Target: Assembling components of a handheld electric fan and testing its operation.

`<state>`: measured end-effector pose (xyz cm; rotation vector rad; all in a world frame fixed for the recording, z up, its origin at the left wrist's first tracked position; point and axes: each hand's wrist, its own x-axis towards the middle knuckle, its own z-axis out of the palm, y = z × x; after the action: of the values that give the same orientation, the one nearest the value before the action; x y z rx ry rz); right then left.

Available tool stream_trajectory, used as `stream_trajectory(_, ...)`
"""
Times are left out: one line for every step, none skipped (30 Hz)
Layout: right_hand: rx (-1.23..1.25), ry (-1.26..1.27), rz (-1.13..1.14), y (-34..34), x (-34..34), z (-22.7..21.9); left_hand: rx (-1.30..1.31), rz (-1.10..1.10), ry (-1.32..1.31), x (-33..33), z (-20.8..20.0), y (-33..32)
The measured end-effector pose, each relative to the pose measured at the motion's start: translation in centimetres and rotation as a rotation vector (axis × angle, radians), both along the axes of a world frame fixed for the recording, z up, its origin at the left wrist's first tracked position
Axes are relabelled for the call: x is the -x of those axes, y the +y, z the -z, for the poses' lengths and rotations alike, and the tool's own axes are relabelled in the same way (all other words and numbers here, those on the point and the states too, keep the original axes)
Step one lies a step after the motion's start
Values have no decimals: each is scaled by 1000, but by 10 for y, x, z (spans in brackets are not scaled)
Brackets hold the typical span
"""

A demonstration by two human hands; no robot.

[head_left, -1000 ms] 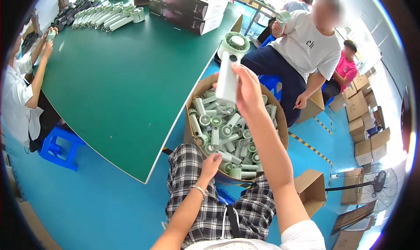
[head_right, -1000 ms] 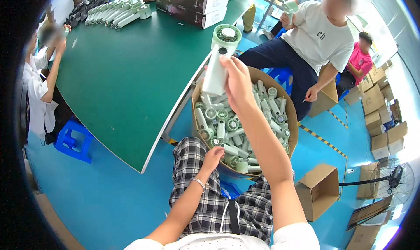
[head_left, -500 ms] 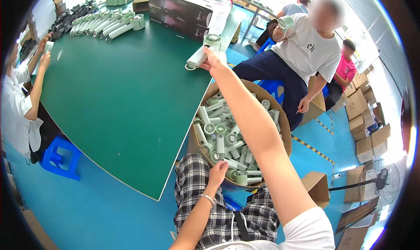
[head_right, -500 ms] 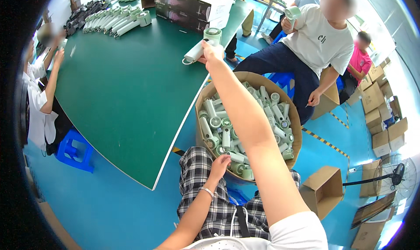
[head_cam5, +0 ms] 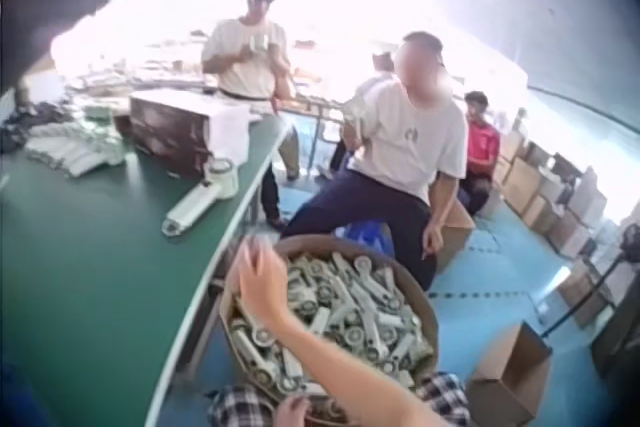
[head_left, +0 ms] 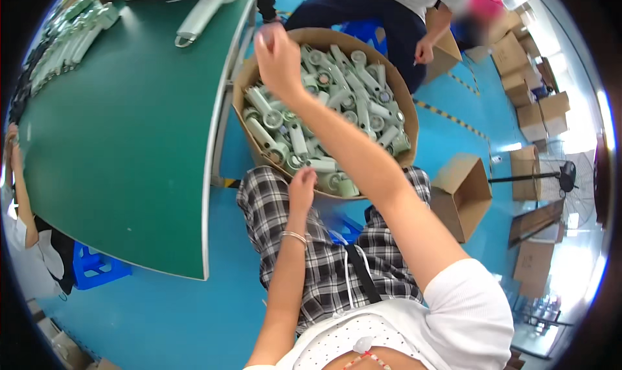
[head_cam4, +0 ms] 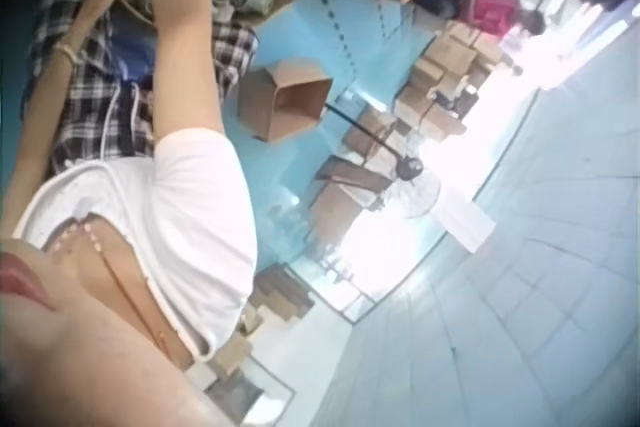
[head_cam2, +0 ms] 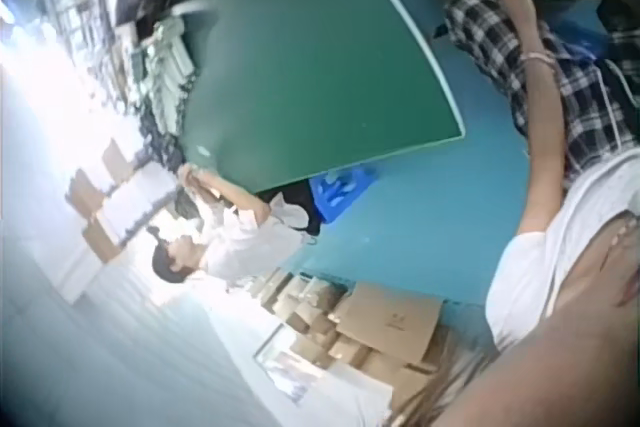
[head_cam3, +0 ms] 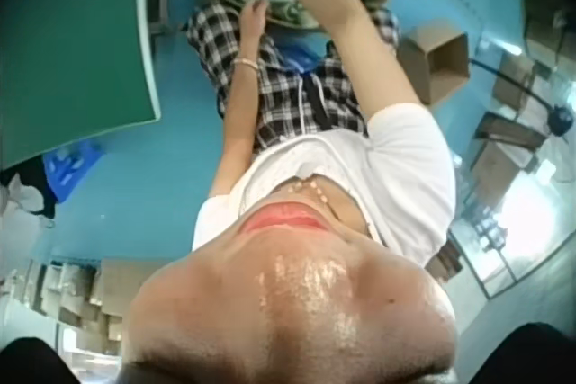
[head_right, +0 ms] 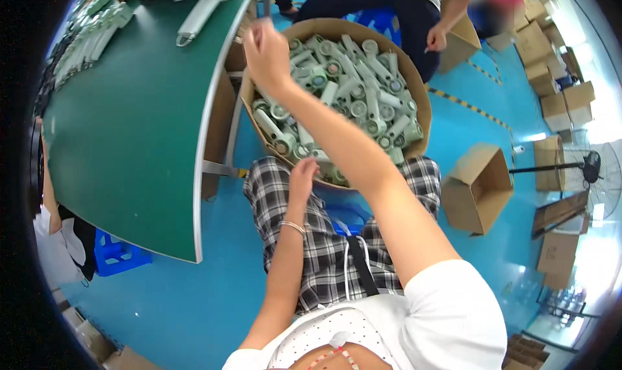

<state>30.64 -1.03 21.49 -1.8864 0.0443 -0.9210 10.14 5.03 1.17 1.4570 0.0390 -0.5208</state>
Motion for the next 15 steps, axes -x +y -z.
stream_trajectory(49, 69, -7, -11, 39, 34, 28, 6, 54, 2, -6, -4)
stream_trajectory(98, 224, -39, -28, 82, 77, 55, 11, 102, 1, -14, -9)
stream_trajectory(95, 437, -109, -41, 131, 110, -50, 77, 187, -3, -28, -7)
stream_trajectory(49, 560, -50, -55, 179, 142, -156, 149, 270, -4, -40, -7)
stream_trajectory(-30, 644, 54, -65, 220, 171, -273, 69, -148, 1, -34, -12)
stream_trajectory(-71, 780, 127, -76, 260, 189, -284, 87, -133, 4, -33, -13)
stream_trajectory(26, 740, 189, -91, 297, 207, -293, 110, -123, 4, -39, -16)
stream_trajectory(119, 700, 251, -100, 324, 219, -329, 143, -86, 3, -47, -17)
stream_trajectory(132, 729, 221, -98, 326, 214, -318, 120, -65, 2, -48, -14)
stream_trajectory(139, 754, 189, -102, 318, 211, -310, 135, -70, 0, -50, -8)
stream_trajectory(-14, 696, 220, -105, 301, 208, -330, 123, -60, 1, -51, -8)
stream_trajectory(120, 744, 313, -117, 286, 208, -353, 109, -59, 0, -51, -6)
stream_trajectory(192, 594, 354, -143, 271, 217, -337, 67, -149, 3, -49, -12)
stream_trajectory(260, 616, 429, -164, 257, 219, -349, 98, -109, 2, -50, -13)
stream_trajectory(394, 639, 507, -191, 249, 227, -357, 131, -68, 4, -53, -16)
